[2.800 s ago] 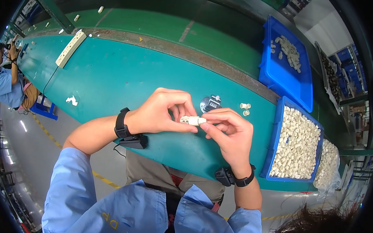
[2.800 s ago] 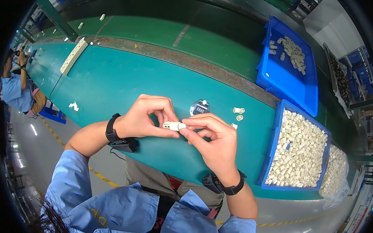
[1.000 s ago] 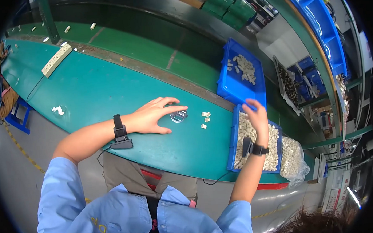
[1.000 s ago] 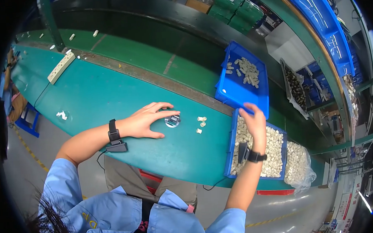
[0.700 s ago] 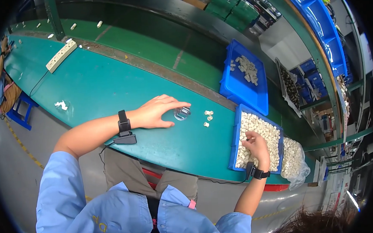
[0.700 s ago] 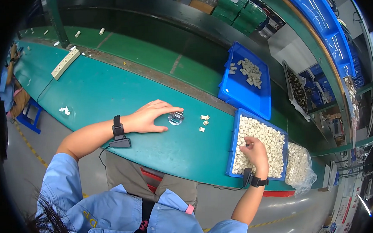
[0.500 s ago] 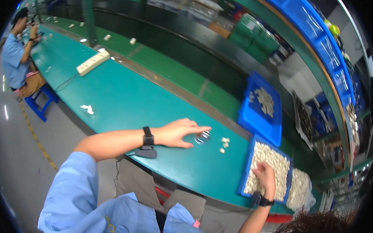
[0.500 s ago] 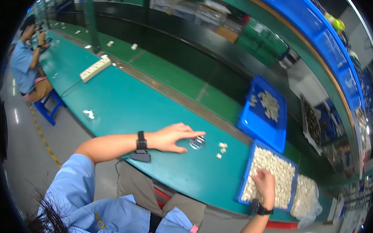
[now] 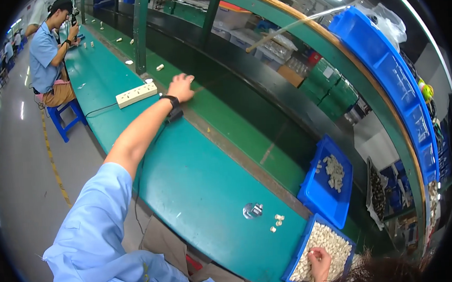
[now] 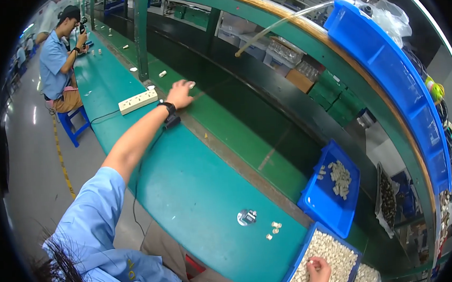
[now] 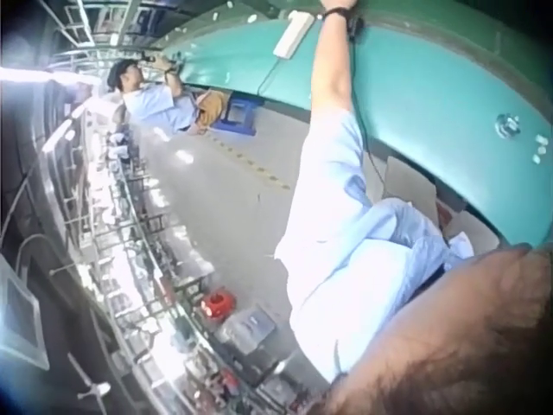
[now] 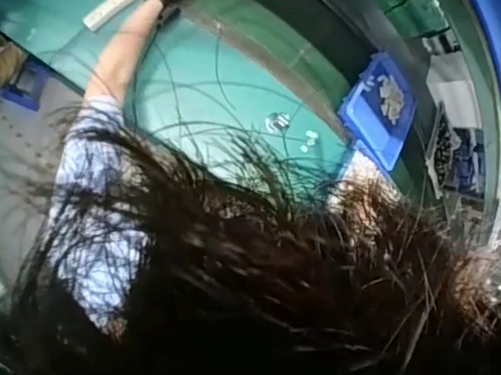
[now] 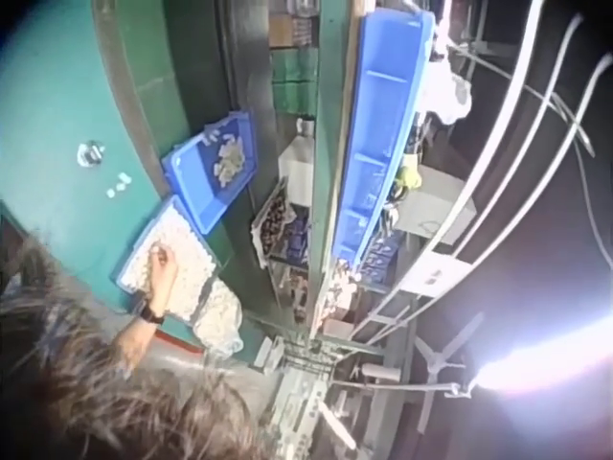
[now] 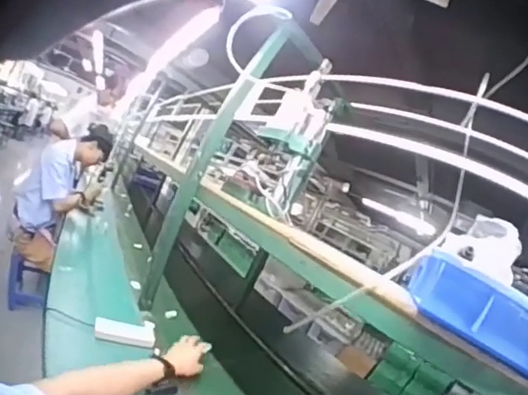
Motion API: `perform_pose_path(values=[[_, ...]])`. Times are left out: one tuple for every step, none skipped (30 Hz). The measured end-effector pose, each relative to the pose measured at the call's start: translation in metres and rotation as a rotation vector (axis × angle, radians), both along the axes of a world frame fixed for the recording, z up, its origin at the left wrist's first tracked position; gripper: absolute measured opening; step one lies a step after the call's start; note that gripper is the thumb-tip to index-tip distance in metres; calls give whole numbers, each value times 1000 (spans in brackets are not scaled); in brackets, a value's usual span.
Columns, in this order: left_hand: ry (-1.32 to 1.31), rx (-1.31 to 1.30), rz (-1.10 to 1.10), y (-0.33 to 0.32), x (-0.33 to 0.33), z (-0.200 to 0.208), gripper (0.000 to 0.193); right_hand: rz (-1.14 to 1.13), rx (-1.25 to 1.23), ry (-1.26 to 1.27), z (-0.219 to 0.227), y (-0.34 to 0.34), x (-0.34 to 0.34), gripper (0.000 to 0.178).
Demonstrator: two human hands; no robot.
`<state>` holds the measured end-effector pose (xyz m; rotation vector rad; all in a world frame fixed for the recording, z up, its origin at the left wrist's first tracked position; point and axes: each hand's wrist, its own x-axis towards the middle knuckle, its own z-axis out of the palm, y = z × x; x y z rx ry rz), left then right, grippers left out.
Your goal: The person picks up two white plastic components from the table and a blue bin, joins them together by hand, and places the assembled unit onto the green workbench, repeating the process several times.
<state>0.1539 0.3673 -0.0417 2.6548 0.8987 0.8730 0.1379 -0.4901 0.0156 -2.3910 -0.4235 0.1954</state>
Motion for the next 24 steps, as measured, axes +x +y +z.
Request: perform_pose_path(values=[[53, -29, 124, 30, 5, -5, 64, 6, 1, -7, 7, 3, -3, 20], [108, -59, 244, 56, 7, -9, 62, -17, -40, 41, 15, 6, -10, 21], [126, -62, 320, 75, 5, -12, 60, -48, -80, 87, 22, 8, -19, 22], [144, -66, 390, 88, 4, -12, 57, -85, -120, 133, 25, 9, -24, 25], [195, -133, 448, 101, 3, -13, 55, -99, -119, 130, 23, 7, -25, 25], [250, -202, 503, 110, 4, -13, 53, -126, -108, 158, 21, 3, -27, 26], [254, -196, 506, 129, -7, -14, 53, -133, -92, 192, 17, 2, -25, 27], [270, -244, 505, 149, -17, -14, 53, -141, -77, 230, 13, 2, -25, 28], [292, -295, 499, 160, -18, -15, 53, -144, -81, 243, 16, 7, -26, 28], [310, -294, 496, 169, -12, -17, 53, -113, -104, 88, 18, 14, -28, 26], [324, -261, 438, 170, 3, -15, 54, -94, -133, -68, 28, 27, -30, 25], [340, -229, 374, 170, 18, -15, 55, -76, -166, -220, 37, 40, -33, 23], [310, -215, 396, 172, 35, -14, 57, -61, -205, -371, 46, 55, -35, 22], [288, -228, 339, 124, 87, -15, 60, -106, -302, -518, 68, 62, -57, 22], [302, -173, 315, 84, 118, -8, 62, -163, -324, -466, 84, 77, -61, 22], [236, -248, 278, 114, 105, -2, 66, -190, -304, -406, 101, 104, -59, 22], [167, -180, 155, 157, 74, -3, 70, -156, -215, -296, 104, 145, -55, 23], [107, -90, 195, 244, 37, -8, 75, -12, -160, -223, 97, 173, -49, 25], [181, -160, 134, 257, 42, -10, 78, 86, -147, -169, 94, 190, -47, 26], [186, -150, 82, 256, 78, -18, 78, 137, -183, -165, 84, 198, -45, 30], [189, -160, 87, 234, 109, -31, 78, 190, -241, -159, 74, 205, -42, 34], [186, -170, 100, 209, 130, -42, 79, 145, -261, -162, 65, 206, -43, 34], [188, -171, 133, 192, 133, -49, 79, 88, -295, -135, 54, 209, -44, 37], [183, -165, 183, 180, 127, -47, 79, 47, -319, -115, 45, 212, -41, 40]])
